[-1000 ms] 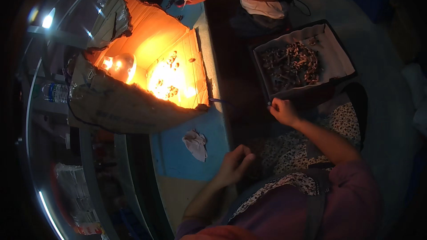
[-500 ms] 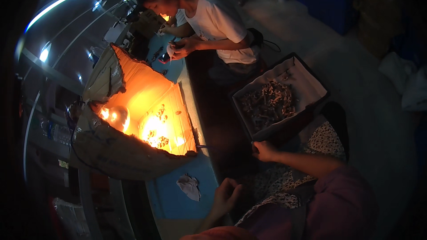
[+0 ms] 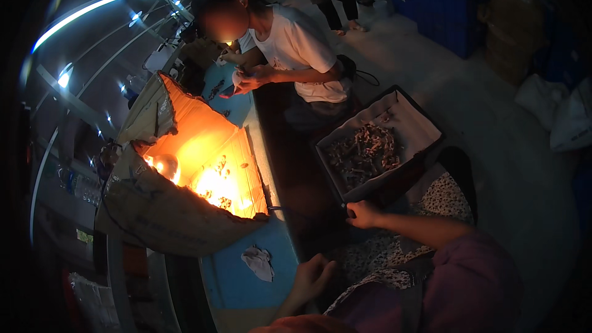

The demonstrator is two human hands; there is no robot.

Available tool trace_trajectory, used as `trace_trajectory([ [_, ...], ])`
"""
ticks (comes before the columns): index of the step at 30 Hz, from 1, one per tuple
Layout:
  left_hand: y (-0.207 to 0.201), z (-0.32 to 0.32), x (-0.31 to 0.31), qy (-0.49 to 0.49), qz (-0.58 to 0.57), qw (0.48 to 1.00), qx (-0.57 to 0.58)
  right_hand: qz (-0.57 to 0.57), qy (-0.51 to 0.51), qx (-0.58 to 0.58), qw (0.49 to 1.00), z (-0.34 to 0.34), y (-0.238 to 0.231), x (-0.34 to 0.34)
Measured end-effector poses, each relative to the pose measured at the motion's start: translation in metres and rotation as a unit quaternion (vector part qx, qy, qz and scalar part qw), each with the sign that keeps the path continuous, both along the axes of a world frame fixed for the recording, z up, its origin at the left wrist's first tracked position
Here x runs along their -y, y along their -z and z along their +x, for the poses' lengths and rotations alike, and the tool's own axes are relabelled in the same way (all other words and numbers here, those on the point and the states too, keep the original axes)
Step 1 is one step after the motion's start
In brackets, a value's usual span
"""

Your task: The person assembles miniature figurines by hand, attaching accessories to the bodies, retrieving heated components from a cardboard warming box, and fitting heads onto the figurines.

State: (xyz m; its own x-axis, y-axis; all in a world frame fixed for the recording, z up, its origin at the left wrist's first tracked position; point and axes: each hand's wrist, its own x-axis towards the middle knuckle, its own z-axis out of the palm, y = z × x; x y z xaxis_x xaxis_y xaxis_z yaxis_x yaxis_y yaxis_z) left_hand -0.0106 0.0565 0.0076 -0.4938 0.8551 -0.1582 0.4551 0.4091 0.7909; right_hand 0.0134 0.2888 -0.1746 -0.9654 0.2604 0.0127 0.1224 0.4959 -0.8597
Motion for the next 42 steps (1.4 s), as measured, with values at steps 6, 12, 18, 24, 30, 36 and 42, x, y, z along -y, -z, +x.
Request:
trace_trajectory([
  [6, -0.004, 0.004, -0.003, 0.009, 0.048, 0.999, -0.007, 0.003, -0.019, 0.018, 1.0, 0.006, -0.003, 0.001],
  [12, -0.003, 0.001, -0.004, 0.029, -0.003, 0.999, -0.016, 0.003, -0.048, 0.047, 0.998, 0.009, 0.002, -0.005],
  [18, 0.005, 0.001, 0.004, 0.061, -0.002, 0.997, -0.04, 0.021, -0.086, 0.101, 0.991, 0.012, 0.004, 0.003],
  [24, 0.011, 0.0, 0.003, 0.095, 0.041, 0.992, -0.073, 0.066, -0.12, 0.151, 0.979, 0.015, -0.001, 0.006],
  [30, 0.007, 0.001, 0.0, 0.059, 0.03, 0.997, -0.034, 0.076, -0.157, 0.184, 0.967, 0.013, -0.007, 0.007],
  [36, 0.003, -0.002, -0.004, 0.056, 0.033, 0.998, -0.019, 0.095, -0.174, 0.194, 0.961, 0.01, -0.01, 0.007],
  [42, 0.006, -0.001, -0.001, 0.072, 0.029, 0.997, -0.025, 0.079, -0.15, 0.147, 0.975, 0.01, -0.002, 0.003],
])
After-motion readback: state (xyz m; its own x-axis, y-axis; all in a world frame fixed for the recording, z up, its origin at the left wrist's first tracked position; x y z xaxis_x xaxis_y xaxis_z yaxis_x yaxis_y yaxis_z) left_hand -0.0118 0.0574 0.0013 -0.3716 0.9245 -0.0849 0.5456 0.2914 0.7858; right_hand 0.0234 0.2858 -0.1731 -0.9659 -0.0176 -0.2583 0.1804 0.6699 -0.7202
